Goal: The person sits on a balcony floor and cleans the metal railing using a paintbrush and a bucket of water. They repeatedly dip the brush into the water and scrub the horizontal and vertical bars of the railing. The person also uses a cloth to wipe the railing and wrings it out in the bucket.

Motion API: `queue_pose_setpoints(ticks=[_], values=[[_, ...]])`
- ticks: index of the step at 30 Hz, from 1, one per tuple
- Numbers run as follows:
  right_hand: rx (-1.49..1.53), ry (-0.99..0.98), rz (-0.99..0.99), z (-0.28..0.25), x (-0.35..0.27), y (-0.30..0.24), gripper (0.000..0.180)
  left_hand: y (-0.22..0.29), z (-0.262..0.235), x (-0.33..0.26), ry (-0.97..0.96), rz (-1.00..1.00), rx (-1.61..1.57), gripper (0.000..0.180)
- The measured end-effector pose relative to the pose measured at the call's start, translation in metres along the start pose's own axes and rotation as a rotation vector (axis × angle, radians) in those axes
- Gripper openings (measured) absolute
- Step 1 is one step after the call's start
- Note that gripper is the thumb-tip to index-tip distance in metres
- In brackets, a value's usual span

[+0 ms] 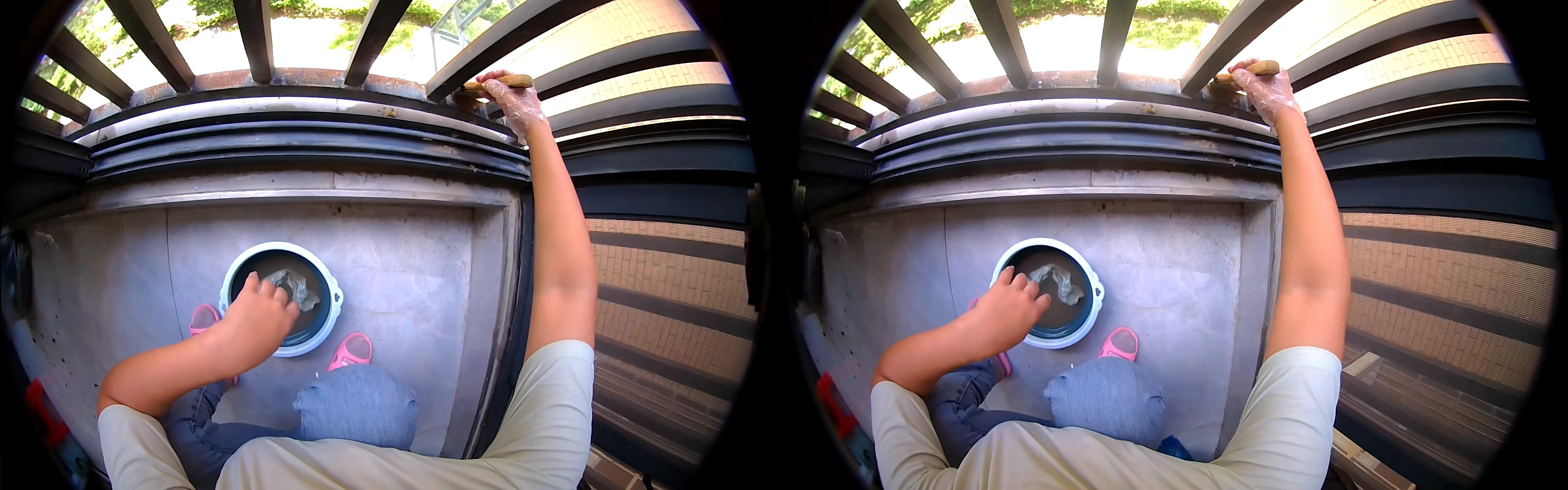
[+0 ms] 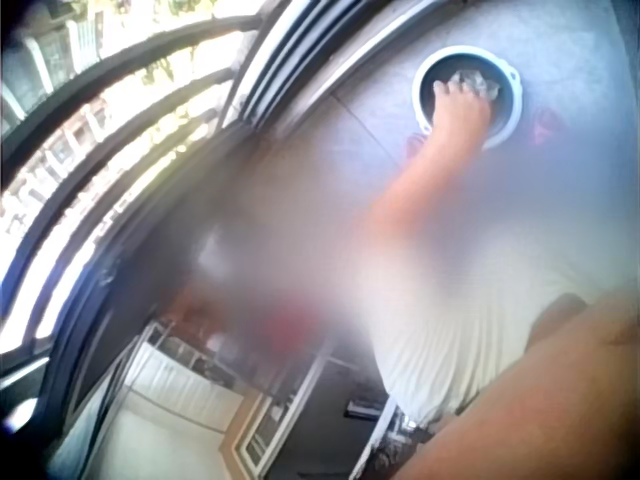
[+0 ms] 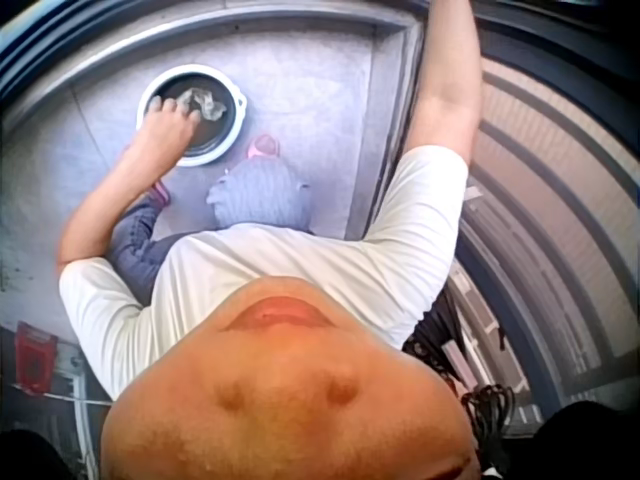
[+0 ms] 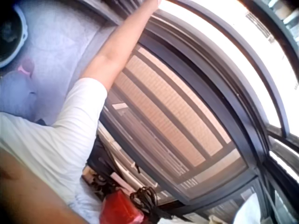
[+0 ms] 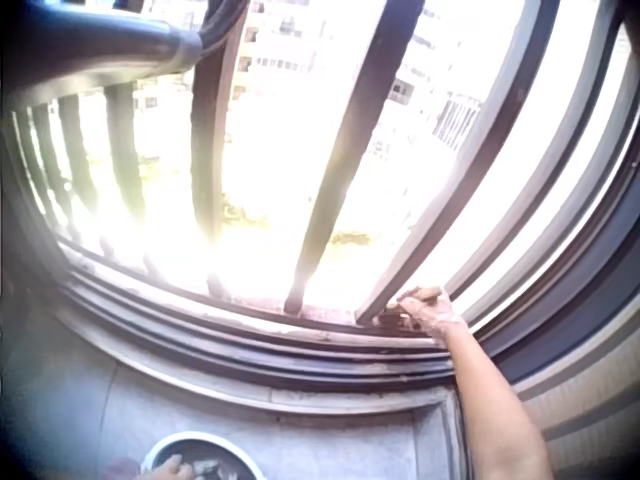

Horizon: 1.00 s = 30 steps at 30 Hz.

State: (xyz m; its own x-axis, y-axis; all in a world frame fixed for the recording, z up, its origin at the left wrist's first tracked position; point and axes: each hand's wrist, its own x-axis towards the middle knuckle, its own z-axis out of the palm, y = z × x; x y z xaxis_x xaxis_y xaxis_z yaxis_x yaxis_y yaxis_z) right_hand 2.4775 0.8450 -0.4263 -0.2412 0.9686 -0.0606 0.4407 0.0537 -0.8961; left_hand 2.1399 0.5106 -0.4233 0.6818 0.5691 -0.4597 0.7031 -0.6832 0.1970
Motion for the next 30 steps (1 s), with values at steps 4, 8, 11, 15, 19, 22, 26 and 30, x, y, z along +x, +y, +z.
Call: queue_pose_setpoints(ticks=[4, 8, 11, 15, 19, 22, 26, 30], values=[[0.017, 0.115, 0.090, -0.002, -0.006, -0.005, 0.021, -0.001, -0.001, -0.001, 0.004, -0.008, 0.021, 0.023], [0.067, 0.321, -0.139, 0.000, -0.011, 0.009, 0.032, 0.000, -0.003, 0.000, -0.024, -0.016, 0.027, 0.024], [0.142, 0.469, -0.051, 0.002, -0.008, 0.004, 0.036, 0.000, -0.004, 0.002, -0.037, -0.015, 0.029, 0.025], [-0.008, 0.353, -0.057, -0.001, -0.002, 0.014, 0.020, 0.000, -0.004, 0.005, -0.024, -0.005, 0.039, 0.025], [-0.069, 0.326, -0.091, 0.000, 0.002, 0.003, 0.009, 0.001, -0.004, 0.005, -0.030, -0.018, 0.015, 0.025], [-0.222, 0.213, -0.137, -0.006, 0.007, 0.012, 0.009, 0.002, -0.005, 0.006, -0.031, -0.008, 0.017, 0.025], [-0.054, 0.297, -0.150, -0.004, 0.012, 0.004, 0.009, 0.002, -0.003, 0.005, -0.025, -0.017, 0.011, 0.025], [-0.432, 0.134, -0.084, 0.005, -0.009, -0.015, 0.004, 0.003, -0.003, 0.004, -0.049, -0.014, 0.004, 0.025]])
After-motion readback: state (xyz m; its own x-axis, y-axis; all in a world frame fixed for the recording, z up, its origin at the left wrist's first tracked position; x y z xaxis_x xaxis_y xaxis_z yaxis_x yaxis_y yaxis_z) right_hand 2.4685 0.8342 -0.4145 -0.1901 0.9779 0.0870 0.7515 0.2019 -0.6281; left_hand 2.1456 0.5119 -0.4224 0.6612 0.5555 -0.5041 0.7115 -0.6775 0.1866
